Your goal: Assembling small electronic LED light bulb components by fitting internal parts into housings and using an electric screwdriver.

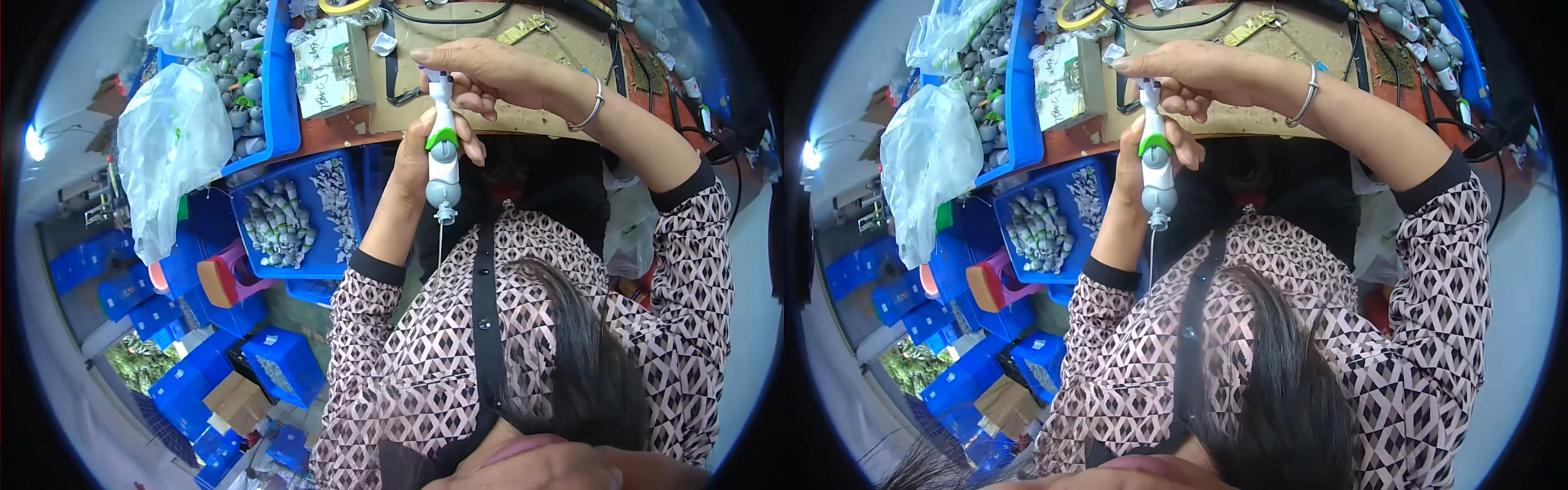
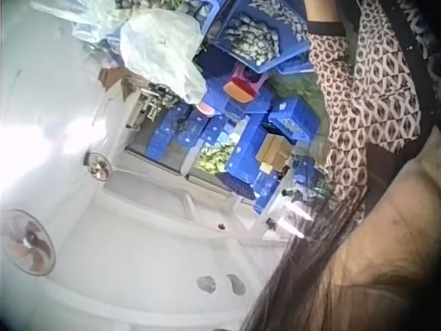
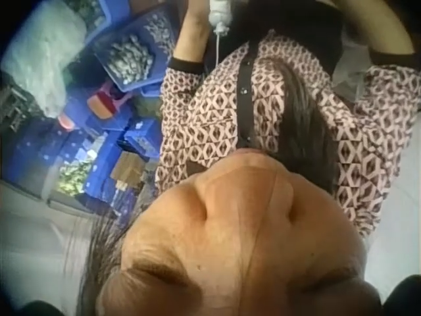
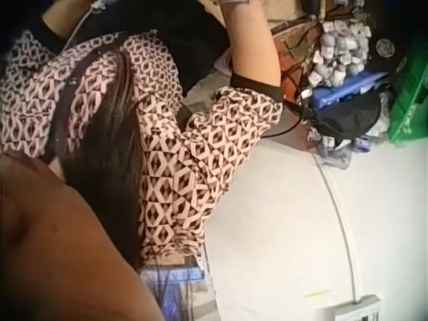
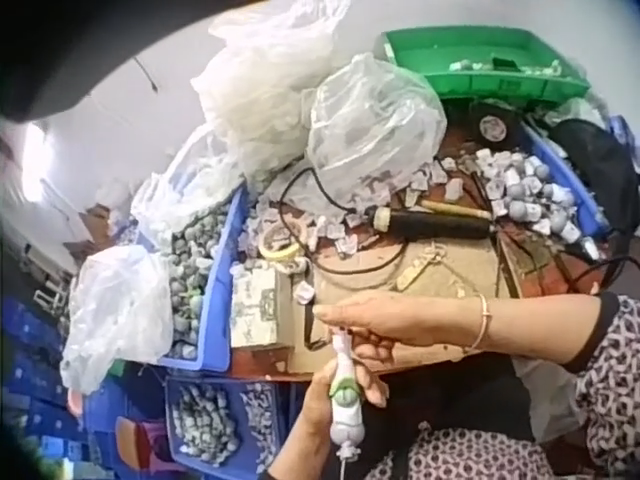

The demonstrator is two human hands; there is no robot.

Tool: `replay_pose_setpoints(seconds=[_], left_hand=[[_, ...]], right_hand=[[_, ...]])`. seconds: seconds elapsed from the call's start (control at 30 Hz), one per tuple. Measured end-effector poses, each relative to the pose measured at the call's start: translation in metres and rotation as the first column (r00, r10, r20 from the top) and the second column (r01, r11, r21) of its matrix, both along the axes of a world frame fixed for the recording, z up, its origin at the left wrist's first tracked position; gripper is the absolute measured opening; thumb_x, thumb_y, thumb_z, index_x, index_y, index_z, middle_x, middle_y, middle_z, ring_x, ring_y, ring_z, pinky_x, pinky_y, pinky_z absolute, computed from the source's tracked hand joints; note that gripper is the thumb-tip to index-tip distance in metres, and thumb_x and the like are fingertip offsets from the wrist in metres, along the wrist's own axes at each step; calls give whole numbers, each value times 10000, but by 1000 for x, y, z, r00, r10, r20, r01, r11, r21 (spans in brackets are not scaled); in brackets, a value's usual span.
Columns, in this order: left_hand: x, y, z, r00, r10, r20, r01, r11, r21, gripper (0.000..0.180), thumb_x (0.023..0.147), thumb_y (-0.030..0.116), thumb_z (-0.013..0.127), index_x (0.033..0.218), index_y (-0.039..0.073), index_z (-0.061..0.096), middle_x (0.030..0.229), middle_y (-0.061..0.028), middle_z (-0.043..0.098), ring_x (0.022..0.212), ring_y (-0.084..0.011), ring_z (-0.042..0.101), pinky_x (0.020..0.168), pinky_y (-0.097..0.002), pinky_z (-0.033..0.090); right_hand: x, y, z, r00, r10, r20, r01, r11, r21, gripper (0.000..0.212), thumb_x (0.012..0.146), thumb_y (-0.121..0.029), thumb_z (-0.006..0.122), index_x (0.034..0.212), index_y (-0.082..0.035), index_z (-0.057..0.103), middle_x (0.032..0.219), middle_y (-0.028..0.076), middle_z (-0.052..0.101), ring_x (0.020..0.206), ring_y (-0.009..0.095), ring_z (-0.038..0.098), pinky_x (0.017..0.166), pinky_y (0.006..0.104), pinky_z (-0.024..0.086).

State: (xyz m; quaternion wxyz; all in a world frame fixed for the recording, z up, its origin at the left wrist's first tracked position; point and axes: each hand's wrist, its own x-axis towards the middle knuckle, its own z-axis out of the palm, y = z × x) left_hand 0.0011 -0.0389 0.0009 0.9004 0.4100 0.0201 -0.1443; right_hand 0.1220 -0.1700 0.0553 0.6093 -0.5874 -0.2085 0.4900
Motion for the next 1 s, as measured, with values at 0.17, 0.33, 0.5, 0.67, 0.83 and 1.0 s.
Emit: replay_pose_setpoints(seconds=[0.17,0.33,0.5,0.67,0.83,1.0], left_hand=[[2,1,1,1000,-26,5,27,998,-61,460,878,474,452,864,24,542,675,-149,596,594,-254,564,656,-367,448],[4,27,15,998,-50,-45,64,917,393,389,905,360,491,947,-15,585,742,-121,609,628,-188,599,577,-289,487],[14,29,29,840,-199,505,-477,174,861,212,776,224,651,867,33,660,725,-84,624,660,-221,611,588,-327,482],[17,27,26,697,-413,587,-650,-18,759,148,663,181,659,712,53,604,653,-83,586,642,-251,589,689,-358,479],[13,29,19,700,-392,596,-639,29,769,134,657,167,650,702,53,597,645,-79,585,642,-247,588,730,-369,471],[13,32,19,703,-397,591,-631,35,775,129,655,159,644,708,50,600,649,-86,587,656,-246,596,736,-378,473]], right_hand=[[3,-2,-3,1000,17,-7,-18,1000,-3,501,887,-527,494,918,-31,562,479,-39,432,375,26,419,354,169,338],[0,-12,0,990,64,126,-63,998,-8,415,894,-470,502,975,-66,548,617,4,509,514,50,512,442,194,419],[-18,-26,-32,682,83,726,-82,996,-37,301,943,-330,458,1027,-43,491,709,83,523,652,148,550,567,287,433],[-28,-28,-37,705,19,709,65,994,-92,225,938,-259,471,964,-37,488,669,115,489,616,235,501,592,334,412],[-29,-27,-45,643,-46,764,-37,995,91,229,934,-259,467,953,-33,500,649,74,485,604,245,506,593,349,418],[-24,-21,-55,416,-205,886,-96,959,267,246,937,-270,444,957,-32,505,668,72,490,578,246,493,574,338,419]])
